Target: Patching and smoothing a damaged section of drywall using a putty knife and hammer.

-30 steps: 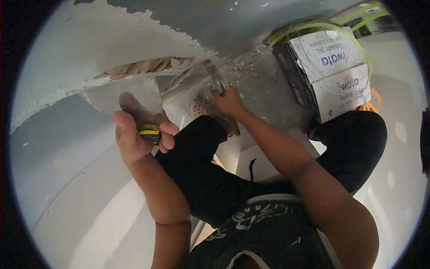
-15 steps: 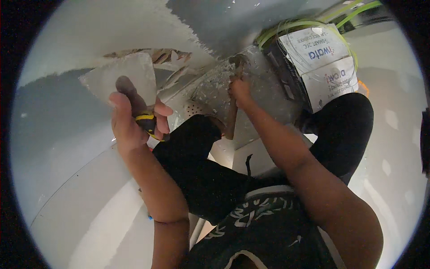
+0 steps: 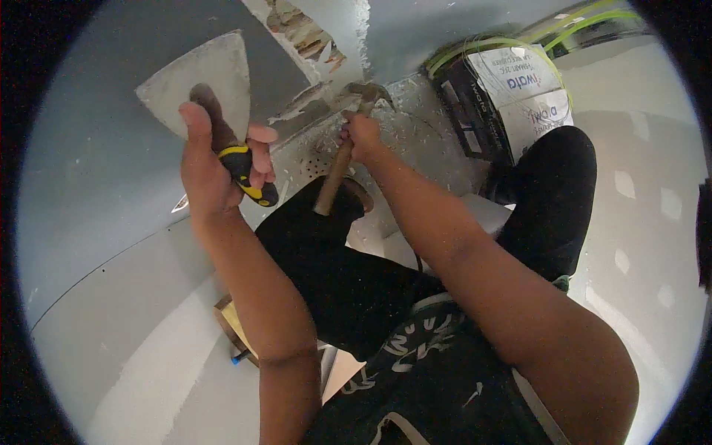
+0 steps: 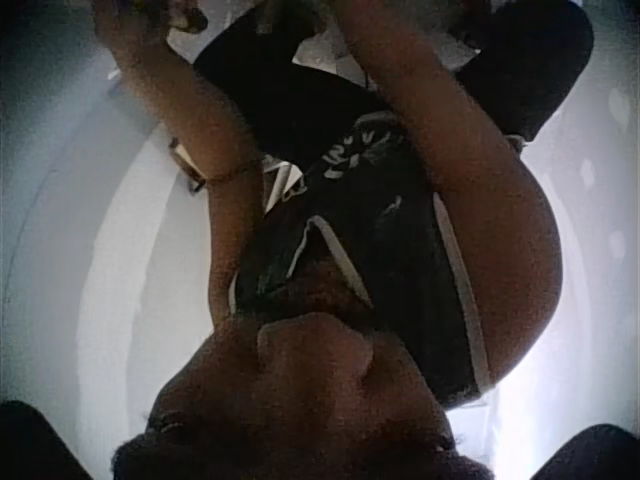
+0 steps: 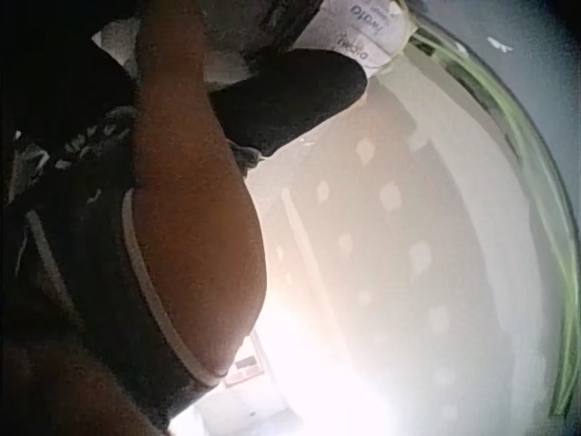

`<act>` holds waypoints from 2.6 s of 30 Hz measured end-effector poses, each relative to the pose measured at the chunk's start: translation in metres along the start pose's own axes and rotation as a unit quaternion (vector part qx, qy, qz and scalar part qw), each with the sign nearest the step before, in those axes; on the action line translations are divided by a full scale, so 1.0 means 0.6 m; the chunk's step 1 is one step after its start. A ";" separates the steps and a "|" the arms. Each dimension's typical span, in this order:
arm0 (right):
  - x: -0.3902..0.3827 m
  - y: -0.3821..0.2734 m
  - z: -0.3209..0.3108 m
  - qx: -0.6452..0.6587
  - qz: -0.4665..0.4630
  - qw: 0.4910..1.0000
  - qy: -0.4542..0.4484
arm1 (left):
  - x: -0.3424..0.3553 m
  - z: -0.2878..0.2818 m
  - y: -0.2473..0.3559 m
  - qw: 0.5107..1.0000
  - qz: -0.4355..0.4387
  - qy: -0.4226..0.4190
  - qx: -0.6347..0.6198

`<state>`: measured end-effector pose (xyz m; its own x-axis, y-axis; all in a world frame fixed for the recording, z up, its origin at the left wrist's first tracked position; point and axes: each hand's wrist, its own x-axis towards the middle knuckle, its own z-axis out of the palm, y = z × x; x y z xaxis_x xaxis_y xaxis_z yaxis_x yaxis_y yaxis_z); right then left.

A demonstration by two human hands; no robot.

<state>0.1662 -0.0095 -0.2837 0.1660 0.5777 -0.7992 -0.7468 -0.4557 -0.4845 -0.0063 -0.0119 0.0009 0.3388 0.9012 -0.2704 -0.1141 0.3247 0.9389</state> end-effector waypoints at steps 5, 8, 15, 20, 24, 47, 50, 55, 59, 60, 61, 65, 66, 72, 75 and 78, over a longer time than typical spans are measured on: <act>0.031 0.015 -0.030 0.244 -0.046 0.967 0.057 | -0.022 -0.051 -0.016 1.000 -0.021 0.021 0.006; 0.069 -0.020 -0.033 0.409 -0.063 0.909 0.050 | -0.017 -0.045 -0.014 1.000 -0.012 0.011 -0.009; 0.021 0.028 -0.010 0.036 0.012 0.999 -0.038 | 0.001 -0.059 -0.019 0.998 -0.045 0.002 0.034; -0.010 0.017 0.007 0.375 -0.089 0.919 0.076 | -0.011 -0.090 -0.029 0.998 -0.053 0.015 0.026; 0.014 0.000 0.027 0.328 -0.047 0.944 -0.001 | -0.004 -0.091 -0.025 0.998 -0.044 0.000 0.041; -0.012 0.006 0.033 0.424 -0.042 0.904 -0.013 | -0.018 -0.067 -0.016 0.995 -0.059 0.072 0.044; 0.004 -0.004 0.008 0.323 -0.008 0.943 -0.083 | -0.007 -0.063 -0.018 0.996 -0.056 0.028 0.060; -0.027 -0.014 0.013 0.349 -0.069 0.935 -0.013 | -0.015 -0.072 -0.023 0.992 -0.069 0.078 0.066; -0.017 -0.041 0.044 0.386 -0.096 0.916 0.045 | -0.014 -0.071 -0.021 0.996 -0.059 0.051 0.044; -0.008 -0.042 0.055 0.337 -0.047 0.940 0.026 | -0.011 -0.073 -0.021 0.997 -0.050 0.018 0.061; -0.005 -0.037 0.054 0.338 -0.049 0.940 0.026 | -0.009 -0.072 -0.021 0.997 -0.049 0.015 0.061; -0.002 -0.009 0.030 0.323 -0.046 0.945 -0.025 | -0.007 -0.061 -0.022 0.996 -0.051 0.039 0.062; -0.012 0.001 0.029 0.377 -0.094 0.921 -0.011 | -0.015 -0.062 -0.023 0.994 -0.057 0.067 0.067; 0.005 -0.013 0.029 0.344 0.005 0.936 -0.076 | -0.015 -0.068 -0.016 0.997 -0.039 0.006 0.068; 0.008 0.005 0.008 0.279 -0.025 0.955 -0.098 | -0.007 -0.065 -0.020 0.993 -0.066 0.009 0.100; -0.006 0.002 0.023 0.436 -0.094 0.895 -0.027 | -0.025 -0.067 -0.021 0.992 -0.073 0.044 0.093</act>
<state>0.1554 -0.0026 -0.2766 0.3278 0.6307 -0.7034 -0.9314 0.3406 -0.1286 -0.0477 -0.0183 -0.0155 0.2544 0.8724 -0.4173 0.1069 0.4034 0.9087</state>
